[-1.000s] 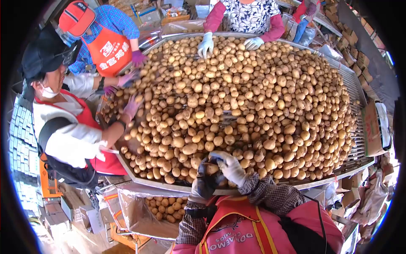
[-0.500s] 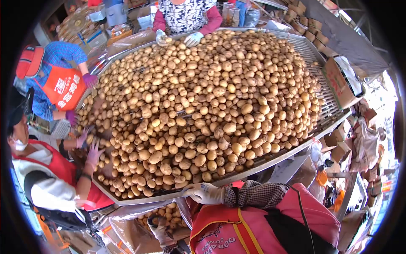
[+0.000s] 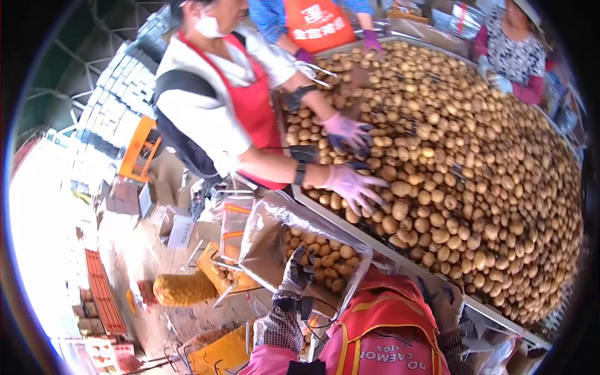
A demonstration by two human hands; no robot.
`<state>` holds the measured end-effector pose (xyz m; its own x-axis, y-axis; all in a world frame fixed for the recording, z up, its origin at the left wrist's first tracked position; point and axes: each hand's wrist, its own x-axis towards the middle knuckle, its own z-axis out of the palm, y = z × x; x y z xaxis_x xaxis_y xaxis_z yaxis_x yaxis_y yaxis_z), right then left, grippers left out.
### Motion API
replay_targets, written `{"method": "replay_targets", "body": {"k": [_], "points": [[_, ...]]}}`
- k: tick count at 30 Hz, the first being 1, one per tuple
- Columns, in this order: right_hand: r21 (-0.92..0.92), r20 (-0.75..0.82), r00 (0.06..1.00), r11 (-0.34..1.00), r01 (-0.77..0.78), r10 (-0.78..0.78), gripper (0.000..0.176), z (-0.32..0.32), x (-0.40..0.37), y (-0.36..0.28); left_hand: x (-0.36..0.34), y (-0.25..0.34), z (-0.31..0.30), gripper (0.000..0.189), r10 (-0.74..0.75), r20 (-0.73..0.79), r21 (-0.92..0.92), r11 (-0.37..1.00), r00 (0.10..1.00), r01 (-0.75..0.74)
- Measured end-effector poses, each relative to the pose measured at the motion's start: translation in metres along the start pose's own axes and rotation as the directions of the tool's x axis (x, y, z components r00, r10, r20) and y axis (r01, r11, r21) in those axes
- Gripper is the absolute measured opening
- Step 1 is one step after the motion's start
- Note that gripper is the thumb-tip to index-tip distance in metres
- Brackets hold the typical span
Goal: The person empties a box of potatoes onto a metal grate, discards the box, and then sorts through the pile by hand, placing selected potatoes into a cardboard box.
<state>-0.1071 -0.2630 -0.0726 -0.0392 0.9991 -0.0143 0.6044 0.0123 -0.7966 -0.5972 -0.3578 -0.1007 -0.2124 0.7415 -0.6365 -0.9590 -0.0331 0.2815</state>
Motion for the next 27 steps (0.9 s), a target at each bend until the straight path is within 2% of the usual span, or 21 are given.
{"method": "replay_targets", "body": {"k": [3,4,5,6,7,8,9,10,11,13,14,15,17,19,20,21,23,24,26,27], "points": [[-0.043,-0.035,0.998,0.998,0.050,-0.051,0.027,0.006,0.006,-0.008,-0.003,0.047,0.009,0.019,0.153,-0.245,-0.041,0.985,0.957,-0.168],[-0.099,-0.060,0.997,0.994,0.050,-0.056,0.027,0.010,0.005,0.000,-0.009,0.068,0.008,0.022,0.177,-0.200,0.023,0.984,0.964,-0.176],[-0.163,-0.102,0.993,0.986,0.041,-0.058,0.026,0.009,0.003,0.005,0.010,0.100,-0.017,0.021,0.174,-0.300,-0.083,0.975,0.938,-0.207],[-0.132,-0.002,1.000,0.991,0.003,-0.004,0.025,0.004,0.010,-0.001,0.013,0.133,-0.032,0.020,0.239,-0.177,-0.027,0.969,0.955,-0.247],[-0.258,-0.025,0.993,0.960,0.105,-0.115,0.025,0.004,0.012,-0.005,0.016,0.165,-0.046,0.020,0.299,-0.051,0.017,0.954,0.953,-0.298],[-0.287,-0.043,0.995,0.955,0.072,-0.089,0.025,0.005,0.012,-0.007,0.046,0.217,-0.108,0.025,0.292,0.143,-0.003,0.956,0.946,-0.294],[-0.312,-0.054,0.996,0.949,0.043,-0.063,0.025,0.007,0.014,-0.008,0.048,0.215,-0.083,0.025,0.253,0.173,-0.005,0.967,0.952,-0.256],[-0.318,-0.046,0.997,0.947,0.050,-0.068,0.025,0.008,0.016,-0.010,0.025,0.217,-0.040,0.037,0.316,-0.265,-0.048,0.939,0.911,-0.340],[-0.319,-0.038,0.997,0.946,0.056,-0.072,0.025,0.008,0.020,-0.015,0.019,0.218,-0.010,0.051,0.305,-0.654,-0.034,0.903,0.693,-0.429],[-0.250,-0.089,0.988,0.963,0.103,-0.129,0.029,0.008,0.023,-0.014,0.037,0.210,-0.051,0.058,0.532,-0.423,0.270,0.847,0.733,-0.458],[-0.221,-0.142,0.988,0.975,0.030,-0.063,0.036,0.008,0.020,-0.016,0.038,0.184,-0.043,0.055,0.691,-0.315,0.495,0.705,0.651,-0.508],[-0.251,-0.166,0.986,0.967,-0.032,-0.010,0.045,0.005,0.017,-0.013,0.039,0.149,-0.026,0.051,0.810,-0.149,0.675,0.503,0.567,-0.540],[-0.454,-0.251,0.960,0.891,-0.004,-0.123,0.058,-0.012,0.019,-0.024,0.066,0.089,-0.007,0.043,0.851,0.225,0.843,0.075,0.475,-0.533],[-0.478,-0.347,0.936,0.850,-0.224,0.052,0.075,-0.021,0.017,-0.005,0.060,-0.003,0.058,0.041,0.673,0.465,0.788,-0.019,0.575,-0.615],[-0.411,-0.336,0.939,0.884,-0.222,0.079,0.087,-0.023,0.015,0.016,0.055,-0.052,0.094,0.042,0.555,0.576,0.747,-0.060,0.600,-0.662],[-0.438,-0.334,0.937,0.863,-0.254,0.106,0.092,-0.026,0.016,0.021,0.053,-0.089,0.125,0.041,0.309,0.855,0.514,-0.395,0.418,-0.761],[-0.529,-0.234,0.924,0.757,-0.383,0.303,0.099,-0.027,0.032,-0.011,0.025,-0.156,0.189,0.048,-0.123,0.812,0.525,-0.275,0.571,-0.806],[-0.528,-0.235,0.922,0.755,-0.388,0.309,0.099,-0.025,0.035,-0.018,0.024,-0.182,0.208,0.052,-0.369,0.775,0.379,-0.380,0.514,-0.844],[-0.537,-0.200,0.896,0.720,-0.439,0.396,0.107,-0.021,0.047,-0.026,0.041,-0.236,0.217,0.060,-0.612,0.721,0.061,-0.409,0.324,-0.910],[-0.539,-0.194,0.897,0.721,-0.436,0.397,0.107,-0.019,0.054,-0.025,0.047,-0.254,0.227,0.069,-0.722,0.551,0.151,-0.406,0.418,-0.901]]}}
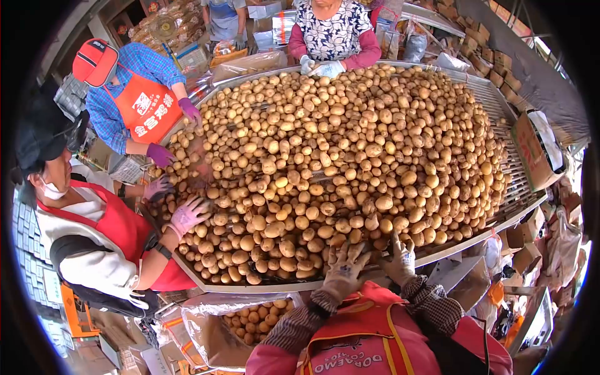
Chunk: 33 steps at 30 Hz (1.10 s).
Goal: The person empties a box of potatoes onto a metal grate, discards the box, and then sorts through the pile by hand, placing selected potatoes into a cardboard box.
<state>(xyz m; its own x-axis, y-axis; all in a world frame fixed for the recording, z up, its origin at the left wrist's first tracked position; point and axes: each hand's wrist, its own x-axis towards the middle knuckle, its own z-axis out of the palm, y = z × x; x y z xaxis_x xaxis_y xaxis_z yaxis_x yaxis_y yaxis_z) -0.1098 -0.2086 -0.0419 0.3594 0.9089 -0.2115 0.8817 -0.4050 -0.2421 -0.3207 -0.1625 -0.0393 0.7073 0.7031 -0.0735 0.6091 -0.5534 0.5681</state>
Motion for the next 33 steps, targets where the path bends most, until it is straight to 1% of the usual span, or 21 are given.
{"method": "replay_targets", "body": {"k": [2,3,5,6,9,10,12,13,14,16,18,19,20,22,24,25,26,28,30,32,33], "points": [[0.245,-0.030,0.994,0.964,0.107,-0.103,0.114,0.007,0.010,-0.008,0.031,-0.022,0.027,0.073,-0.030,0.137,-0.003,1.000,0.990,0.030],[0.201,0.007,0.996,0.976,0.089,-0.092,0.115,-0.015,0.013,-0.030,0.039,-0.026,0.022,0.073,-0.032,0.139,-0.004,0.999,0.990,0.033],[0.221,0.010,0.991,0.967,0.129,-0.135,0.112,-0.005,0.042,-0.047,0.060,-0.039,0.004,0.074,0.047,0.190,0.312,0.944,0.981,-0.105],[0.231,0.020,0.986,0.961,0.155,-0.164,0.110,0.000,0.051,-0.055,0.064,-0.045,-0.007,0.074,0.041,0.197,0.310,0.945,0.980,-0.102],[0.387,0.162,0.980,0.921,0.046,-0.117,0.102,0.007,0.077,-0.091,0.075,-0.060,-0.059,0.073,-0.140,0.258,0.323,0.945,0.956,0.052],[0.357,0.235,0.970,0.934,-0.029,-0.060,0.100,0.004,0.086,-0.110,0.075,-0.076,-0.056,0.073,-0.149,0.258,0.320,0.946,0.954,0.061],[0.350,0.381,0.922,0.934,-0.077,-0.067,0.093,0.006,0.109,-0.138,0.072,-0.114,-0.042,0.072,0.013,0.019,0.429,0.903,1.000,-0.020],[0.454,0.363,0.927,0.887,-0.086,-0.096,0.091,-0.004,0.116,-0.157,0.077,-0.080,-0.109,0.071,-0.236,0.308,0.510,0.859,0.922,0.050],[0.550,0.341,0.932,0.830,-0.091,-0.123,0.090,-0.009,0.122,-0.173,0.080,-0.119,-0.078,0.071,-0.212,0.089,0.632,0.767,0.973,0.109],[0.512,0.212,0.975,0.857,-0.049,-0.071,0.089,0.063,0.168,-0.188,0.087,-0.115,-0.132,0.069,-0.442,0.071,0.415,0.828,0.894,0.377],[0.720,0.345,0.931,0.670,-0.181,-0.119,0.092,0.040,0.185,-0.223,0.089,-0.158,-0.128,0.065,-0.412,-0.067,0.583,0.723,0.909,0.371],[0.654,0.363,0.927,0.734,-0.183,-0.092,0.093,0.031,0.190,-0.243,0.089,-0.190,-0.119,0.063,-0.463,-0.132,0.346,0.807,0.877,0.478],[0.583,0.377,0.924,0.792,-0.183,-0.064,0.093,0.023,0.195,-0.264,0.084,-0.201,-0.128,0.061,-0.457,-0.246,0.302,0.802,0.855,0.515],[0.745,0.189,0.955,0.667,0.012,-0.229,0.094,0.073,0.225,-0.286,0.081,-0.201,-0.166,0.058,-0.627,-0.231,0.295,0.683,0.744,0.668],[0.609,0.250,0.926,0.789,0.075,-0.282,0.088,0.035,0.223,-0.331,0.067,-0.248,-0.153,0.054,-0.599,-0.405,0.312,0.620,0.691,0.720],[0.571,0.246,0.908,0.808,0.147,-0.339,0.084,0.034,0.228,-0.350,0.066,-0.246,-0.170,0.054,-0.730,-0.341,0.245,0.539,0.592,0.806],[0.459,0.223,0.892,0.850,0.259,-0.393,0.081,0.041,0.227,-0.367,0.061,-0.249,-0.183,0.052,-0.792,-0.249,0.009,0.573,0.557,0.819],[0.207,0.187,0.846,0.862,0.463,-0.500,0.077,0.050,0.221,-0.396,0.039,-0.258,-0.173,0.051,-0.792,-0.333,-0.299,0.603,0.511,0.740],[0.183,0.291,0.788,0.840,0.512,-0.543,0.077,0.024,0.191,-0.397,0.007,-0.262,-0.160,0.071,-0.856,-0.234,-0.501,0.512,0.460,0.698],[0.154,0.340,0.661,0.733,0.663,-0.669,0.069,0.020,0.160,-0.390,-0.011,-0.234,-0.155,0.085,-0.912,-0.207,-0.397,0.409,0.354,0.822],[-0.085,0.366,0.573,0.587,0.805,-0.733,0.071,0.063,0.147,-0.382,-0.026,-0.232,-0.141,0.087,-0.900,-0.263,-0.345,0.424,0.348,0.837]]}}
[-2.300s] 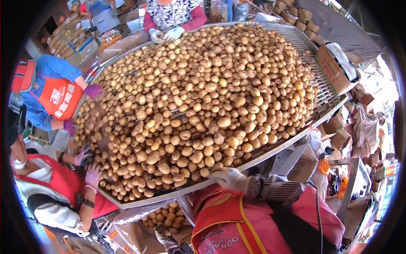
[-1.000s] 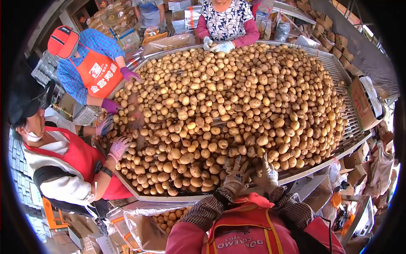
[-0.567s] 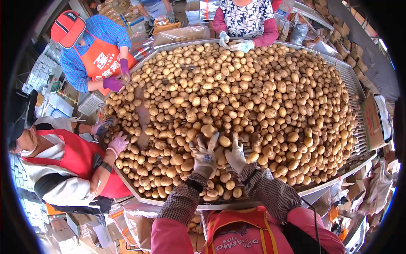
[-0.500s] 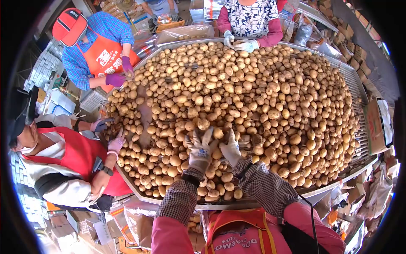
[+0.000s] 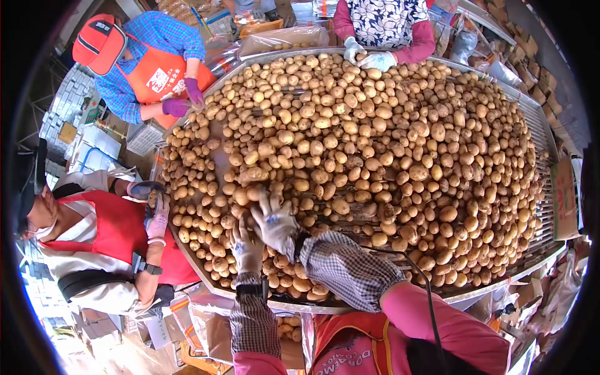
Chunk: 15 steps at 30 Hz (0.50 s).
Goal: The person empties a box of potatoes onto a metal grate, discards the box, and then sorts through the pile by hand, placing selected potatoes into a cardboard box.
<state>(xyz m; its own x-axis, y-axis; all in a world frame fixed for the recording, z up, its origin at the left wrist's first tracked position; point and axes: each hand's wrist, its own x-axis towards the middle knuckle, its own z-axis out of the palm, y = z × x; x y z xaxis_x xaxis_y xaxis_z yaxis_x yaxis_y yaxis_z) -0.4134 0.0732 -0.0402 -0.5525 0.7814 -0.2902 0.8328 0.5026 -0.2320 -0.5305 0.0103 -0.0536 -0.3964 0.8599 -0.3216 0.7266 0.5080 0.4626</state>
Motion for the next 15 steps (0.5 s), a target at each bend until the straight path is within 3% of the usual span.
{"method": "replay_targets", "body": {"k": [1,2,3,5,6,8,9,11,13,15], "points": [[-0.102,-0.026,0.996,0.991,0.083,-0.086,0.072,0.012,-0.015,-0.004,-0.009,-0.023,0.014,0.089,0.026,-0.046,0.050,0.998,0.999,-0.024],[-0.207,-0.051,0.984,0.966,0.156,-0.170,0.073,0.022,-0.030,-0.007,-0.009,-0.054,0.035,0.083,0.198,-0.198,0.285,0.949,0.960,-0.137],[-0.123,-0.097,0.975,0.975,0.187,-0.199,0.066,0.028,-0.053,-0.009,-0.027,-0.054,0.034,0.079,0.174,-0.202,0.196,0.971,0.964,-0.134],[-0.048,-0.264,0.938,0.975,0.219,-0.224,0.057,0.044,-0.086,-0.009,-0.048,-0.066,0.038,0.076,0.196,-0.201,0.316,0.940,0.960,-0.125],[-0.035,-0.214,0.938,0.961,0.273,-0.274,0.054,0.051,-0.104,-0.006,-0.058,-0.070,0.040,0.073,0.171,-0.194,0.331,0.938,0.966,-0.099],[0.162,-0.036,0.930,0.916,0.367,-0.366,0.049,0.060,-0.139,0.006,-0.081,-0.061,0.038,0.061,0.150,-0.203,0.279,0.956,0.968,-0.089],[0.286,-0.098,0.922,0.876,0.388,-0.376,0.043,0.061,-0.160,0.014,-0.088,-0.067,0.046,0.055,0.187,-0.256,0.247,0.961,0.948,-0.123],[0.193,-0.312,0.874,0.876,0.442,-0.373,0.044,0.073,-0.194,0.035,-0.099,-0.074,0.054,0.053,0.368,-0.338,0.223,0.925,0.866,-0.307],[0.272,-0.536,0.808,0.857,0.437,-0.243,0.045,0.083,-0.215,0.063,-0.111,-0.071,0.059,0.050,0.382,-0.368,0.243,0.920,0.848,-0.309],[0.196,-0.607,0.794,0.964,0.181,-0.026,0.050,0.086,-0.234,0.100,-0.121,-0.063,0.065,0.046,0.397,-0.402,0.265,0.913,0.825,-0.310]]}}
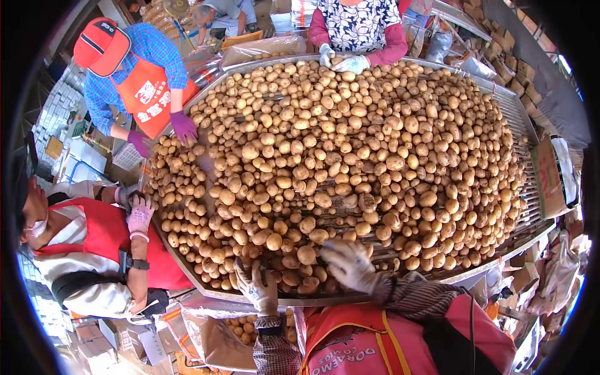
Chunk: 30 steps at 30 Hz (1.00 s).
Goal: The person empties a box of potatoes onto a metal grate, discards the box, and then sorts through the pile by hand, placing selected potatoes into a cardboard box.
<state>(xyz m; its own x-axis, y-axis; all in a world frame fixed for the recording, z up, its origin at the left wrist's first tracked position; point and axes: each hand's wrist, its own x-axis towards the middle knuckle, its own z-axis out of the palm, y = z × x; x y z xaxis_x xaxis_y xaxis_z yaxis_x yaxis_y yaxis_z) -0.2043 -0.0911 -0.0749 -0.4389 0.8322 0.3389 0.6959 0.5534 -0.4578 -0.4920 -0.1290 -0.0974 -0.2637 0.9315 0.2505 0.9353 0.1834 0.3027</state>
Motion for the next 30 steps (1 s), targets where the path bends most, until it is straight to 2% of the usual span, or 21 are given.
{"method": "replay_targets", "body": {"k": [2,4,6,7,8,10,11,12,14,15,17,18,20,21,22,24,25,26,27,29,30], "points": [[-0.219,-0.011,0.979,0.955,-0.199,0.201,0.047,-0.046,0.021,0.021,-0.004,0.017,-0.001,0.042,0.076,-0.256,-0.032,0.996,0.964,-0.087],[-0.439,-0.053,0.961,0.858,-0.268,0.273,0.056,-0.060,0.046,0.047,-0.006,0.039,-0.008,0.043,0.095,-0.229,0.009,0.995,0.969,-0.096],[-0.386,0.139,0.892,0.853,-0.352,0.431,0.059,-0.059,0.061,0.068,-0.011,0.063,-0.008,0.037,0.151,-0.257,-0.079,0.981,0.955,-0.176],[-0.534,0.245,0.875,0.811,-0.238,0.418,0.063,-0.054,0.070,0.072,-0.011,0.078,-0.015,0.035,0.170,-0.229,-0.139,0.969,0.958,-0.205],[-0.575,0.254,0.881,0.795,-0.193,0.398,0.052,-0.043,0.081,0.078,-0.014,0.092,-0.022,0.032,0.192,-0.201,-0.203,0.951,0.961,-0.232],[-0.657,0.411,0.730,0.733,-0.178,0.546,0.046,-0.039,0.116,0.066,-0.023,0.105,-0.014,0.030,0.196,-0.150,-0.381,0.893,0.969,-0.239],[-0.596,0.409,0.736,0.768,-0.233,0.540,0.043,-0.032,0.115,0.075,-0.025,0.113,-0.014,0.029,0.191,-0.128,-0.482,0.846,0.973,-0.230],[-0.590,0.335,0.828,0.785,-0.188,0.450,0.042,-0.025,0.112,0.088,-0.030,0.118,-0.015,0.027,0.185,-0.130,-0.505,0.833,0.974,-0.225],[-0.374,0.411,0.751,0.847,-0.379,0.517,0.045,-0.043,0.112,0.064,-0.039,0.114,-0.014,0.029,0.137,-0.001,-0.770,0.631,0.991,-0.088],[-0.227,0.301,0.849,0.897,-0.379,0.435,0.050,-0.034,0.100,0.063,-0.043,0.114,-0.013,0.029,0.082,0.034,-0.845,0.534,0.996,-0.016],[-0.287,0.068,0.987,0.950,-0.122,0.147,0.061,-0.026,0.079,0.028,-0.060,0.100,-0.009,0.034,0.007,0.212,-0.909,0.369,0.977,0.194],[-0.107,0.028,0.998,0.993,-0.056,0.059,0.063,-0.022,0.071,0.009,-0.078,0.091,0.020,0.040,-0.055,0.443,-0.890,0.092,0.895,0.447],[0.008,0.118,0.993,1.000,0.005,-0.006,0.070,-0.006,0.049,-0.033,-0.074,0.090,0.001,0.044,-0.081,0.607,-0.735,-0.435,0.791,0.519],[0.069,0.178,0.982,0.996,0.052,-0.064,0.075,0.000,0.038,-0.055,-0.074,0.080,0.002,0.044,-0.066,0.664,-0.644,-0.556,0.744,0.526],[0.014,0.341,0.935,0.995,0.095,-0.094,0.076,-0.013,0.032,-0.087,-0.077,0.067,0.004,0.045,-0.031,0.716,-0.536,-0.665,0.697,0.520],[0.200,0.335,0.938,0.980,0.024,-0.091,0.072,-0.001,0.008,-0.110,-0.087,0.056,0.000,0.041,-0.144,0.697,-0.580,-0.689,0.702,0.434],[0.193,0.343,0.935,0.981,0.022,-0.089,0.072,-0.002,0.002,-0.110,-0.092,0.046,-0.019,0.037,-0.110,0.695,-0.574,-0.680,0.710,0.456],[0.288,0.371,0.924,0.957,-0.020,-0.092,0.068,-0.003,-0.004,-0.108,-0.100,0.043,-0.020,0.037,-0.213,0.733,-0.578,-0.697,0.647,0.425],[0.380,0.398,0.912,0.923,-0.064,-0.101,0.063,-0.005,-0.010,-0.106,-0.112,0.031,-0.029,0.036,-0.222,0.758,-0.583,-0.653,0.614,0.484],[0.229,0.319,0.944,0.973,0.014,-0.089,0.053,-0.015,-0.006,-0.094,-0.130,0.015,-0.053,0.030,-0.242,0.790,-0.571,-0.626,0.563,0.531],[0.183,0.310,0.948,0.983,0.016,-0.073,0.051,-0.015,-0.007,-0.084,-0.146,0.004,-0.044,0.024,-0.142,0.717,-0.590,-0.644,0.682,0.487]]}}
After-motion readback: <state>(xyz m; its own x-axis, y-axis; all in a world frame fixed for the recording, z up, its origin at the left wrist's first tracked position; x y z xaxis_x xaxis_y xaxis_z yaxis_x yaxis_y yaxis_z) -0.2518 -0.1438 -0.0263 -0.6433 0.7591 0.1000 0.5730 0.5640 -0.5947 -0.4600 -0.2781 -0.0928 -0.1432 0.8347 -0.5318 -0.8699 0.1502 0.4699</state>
